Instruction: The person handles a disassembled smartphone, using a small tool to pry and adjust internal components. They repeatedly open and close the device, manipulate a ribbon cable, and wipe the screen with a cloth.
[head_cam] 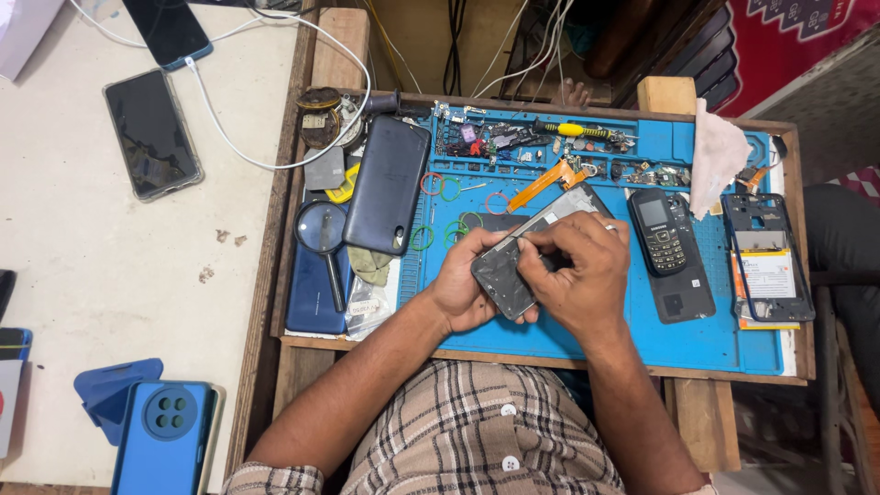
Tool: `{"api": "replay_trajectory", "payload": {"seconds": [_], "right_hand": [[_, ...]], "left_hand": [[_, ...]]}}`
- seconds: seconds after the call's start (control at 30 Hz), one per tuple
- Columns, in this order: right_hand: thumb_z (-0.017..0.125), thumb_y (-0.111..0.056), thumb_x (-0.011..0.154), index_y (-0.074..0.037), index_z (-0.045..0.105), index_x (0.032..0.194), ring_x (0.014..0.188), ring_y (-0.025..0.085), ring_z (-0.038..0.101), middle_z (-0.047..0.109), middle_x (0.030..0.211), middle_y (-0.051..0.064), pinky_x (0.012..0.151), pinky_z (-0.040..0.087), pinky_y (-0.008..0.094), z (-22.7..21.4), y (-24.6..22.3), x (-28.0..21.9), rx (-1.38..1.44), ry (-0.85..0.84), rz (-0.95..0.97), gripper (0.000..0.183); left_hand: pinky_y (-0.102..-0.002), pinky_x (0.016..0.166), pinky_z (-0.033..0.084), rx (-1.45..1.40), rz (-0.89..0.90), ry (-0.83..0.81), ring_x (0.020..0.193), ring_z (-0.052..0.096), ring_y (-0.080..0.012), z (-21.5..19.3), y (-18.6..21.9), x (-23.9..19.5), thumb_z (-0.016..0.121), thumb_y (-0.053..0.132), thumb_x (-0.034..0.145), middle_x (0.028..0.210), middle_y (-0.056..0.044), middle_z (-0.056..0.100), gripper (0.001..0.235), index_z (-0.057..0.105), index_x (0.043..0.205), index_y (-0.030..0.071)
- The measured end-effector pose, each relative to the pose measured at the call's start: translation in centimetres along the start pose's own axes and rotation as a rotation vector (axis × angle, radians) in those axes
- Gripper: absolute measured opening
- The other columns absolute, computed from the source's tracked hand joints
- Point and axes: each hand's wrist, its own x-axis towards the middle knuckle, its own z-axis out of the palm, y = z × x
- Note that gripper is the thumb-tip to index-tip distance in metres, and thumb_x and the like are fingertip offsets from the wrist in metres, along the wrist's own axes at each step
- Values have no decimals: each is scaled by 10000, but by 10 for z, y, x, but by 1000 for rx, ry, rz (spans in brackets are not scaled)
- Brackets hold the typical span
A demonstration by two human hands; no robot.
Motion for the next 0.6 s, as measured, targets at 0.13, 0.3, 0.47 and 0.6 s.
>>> {"api": "replay_trajectory", "payload": {"seconds": [0.13, 0.3, 0.47, 0.6], "right_hand": [[830, -144, 809, -82, 738, 841, 687, 171, 595, 616, 735, 12, 765, 416, 338, -4, 4, 3, -16, 22, 60, 116], [832, -145, 804, -87, 724, 821, 717, 193, 600, 625, 757, 16, 810, 410, 368, -3, 2, 3, -63, 36, -10, 124], [824, -171, 790, -105, 734, 836, 778, 209, 627, 646, 803, 19, 855, 424, 380, 1, -5, -5, -77, 16, -103, 121], [824, -175, 804, -99, 738, 818, 735, 202, 622, 638, 761, 22, 807, 413, 361, -7, 8, 4, -84, 42, 22, 115]], "left_hand": [[-429, 632, 636, 14, 2, -7, 778, 742, -401, 2, 0, -1, 332, 440, 1076, 1013, -227, 727, 592, 607, 1293, -37], [-429, 629, 635, 24, 4, 6, 771, 742, -393, 1, 1, -1, 333, 451, 1070, 1007, -226, 729, 593, 601, 1305, -23], [-443, 662, 646, 32, 9, 54, 780, 740, -384, 0, -2, -2, 339, 457, 1069, 1013, -239, 720, 592, 558, 1346, -18], [-440, 660, 643, 24, 34, -47, 792, 746, -393, 7, -1, -3, 342, 436, 1079, 1081, -239, 697, 576, 516, 1438, 20]]}}
